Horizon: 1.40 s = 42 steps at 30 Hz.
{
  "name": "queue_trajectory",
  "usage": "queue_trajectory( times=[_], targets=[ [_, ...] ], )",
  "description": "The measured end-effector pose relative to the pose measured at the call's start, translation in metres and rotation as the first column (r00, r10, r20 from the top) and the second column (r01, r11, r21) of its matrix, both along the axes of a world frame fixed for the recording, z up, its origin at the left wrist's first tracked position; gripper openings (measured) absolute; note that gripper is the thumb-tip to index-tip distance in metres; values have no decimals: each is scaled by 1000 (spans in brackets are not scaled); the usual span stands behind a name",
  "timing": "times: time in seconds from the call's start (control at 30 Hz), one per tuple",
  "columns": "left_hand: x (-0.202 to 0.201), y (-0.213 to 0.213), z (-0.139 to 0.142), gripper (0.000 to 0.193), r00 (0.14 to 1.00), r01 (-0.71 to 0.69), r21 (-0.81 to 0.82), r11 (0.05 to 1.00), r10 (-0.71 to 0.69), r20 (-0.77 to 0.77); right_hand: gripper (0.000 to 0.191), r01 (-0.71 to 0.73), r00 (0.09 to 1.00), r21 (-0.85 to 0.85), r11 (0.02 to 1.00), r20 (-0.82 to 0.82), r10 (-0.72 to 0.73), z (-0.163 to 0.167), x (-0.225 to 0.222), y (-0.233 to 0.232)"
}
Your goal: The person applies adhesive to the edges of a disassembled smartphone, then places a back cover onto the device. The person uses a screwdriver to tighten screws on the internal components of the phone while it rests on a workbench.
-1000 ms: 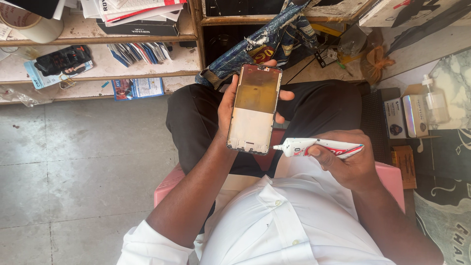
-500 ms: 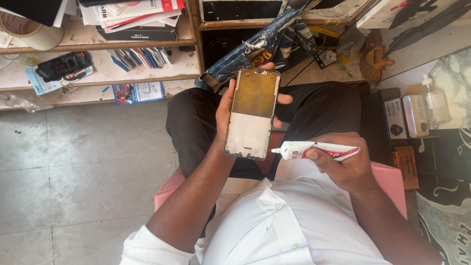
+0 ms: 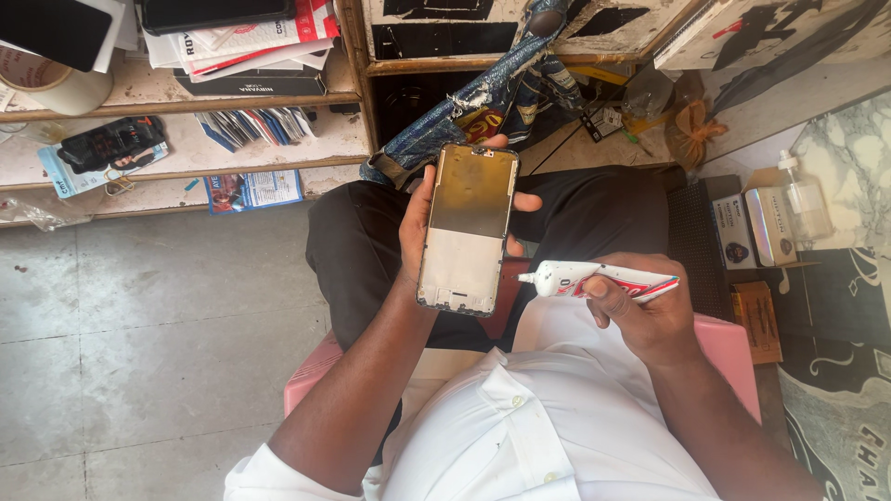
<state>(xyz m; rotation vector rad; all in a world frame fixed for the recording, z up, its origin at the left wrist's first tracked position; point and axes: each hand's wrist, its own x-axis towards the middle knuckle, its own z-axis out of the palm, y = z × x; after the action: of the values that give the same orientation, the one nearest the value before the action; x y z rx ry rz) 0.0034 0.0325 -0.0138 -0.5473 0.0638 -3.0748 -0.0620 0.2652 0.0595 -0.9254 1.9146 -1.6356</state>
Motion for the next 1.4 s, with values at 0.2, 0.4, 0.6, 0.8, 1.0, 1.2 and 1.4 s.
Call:
queue_trajectory(
  times=[0.2,0.4,0.6,0.8,1.0,1.2,1.4],
  targets=[
    [42,-70,35,70,999,43,28,999,-42,-13,37,54,998,-21,998,22,-54,25,40,-55],
    [54,-74,38,71,999,36,16,999,-36,9,38,147,988,-34,989,62,-144,27,53,-58],
    [65,-72,40,73,999,28,-8,1000,-28,24,33,230,971,-104,968,84,-222,29,60,-61],
    [80,-97,35,73,999,34,-7,999,-34,37,32,256,962,-115,960,126,-242,22,70,-93],
    [83,-115,34,71,998,50,15,999,-51,30,32,275,951,-191,943,196,-238,14,71,-109],
    [82,-102,32,71,999,32,-9,999,-32,35,33,278,935,-275,920,299,-193,4,67,-92],
    [89,-95,35,71,998,63,24,998,-64,28,41,290,914,-319,902,371,-163,0,70,-84]
  ],
)
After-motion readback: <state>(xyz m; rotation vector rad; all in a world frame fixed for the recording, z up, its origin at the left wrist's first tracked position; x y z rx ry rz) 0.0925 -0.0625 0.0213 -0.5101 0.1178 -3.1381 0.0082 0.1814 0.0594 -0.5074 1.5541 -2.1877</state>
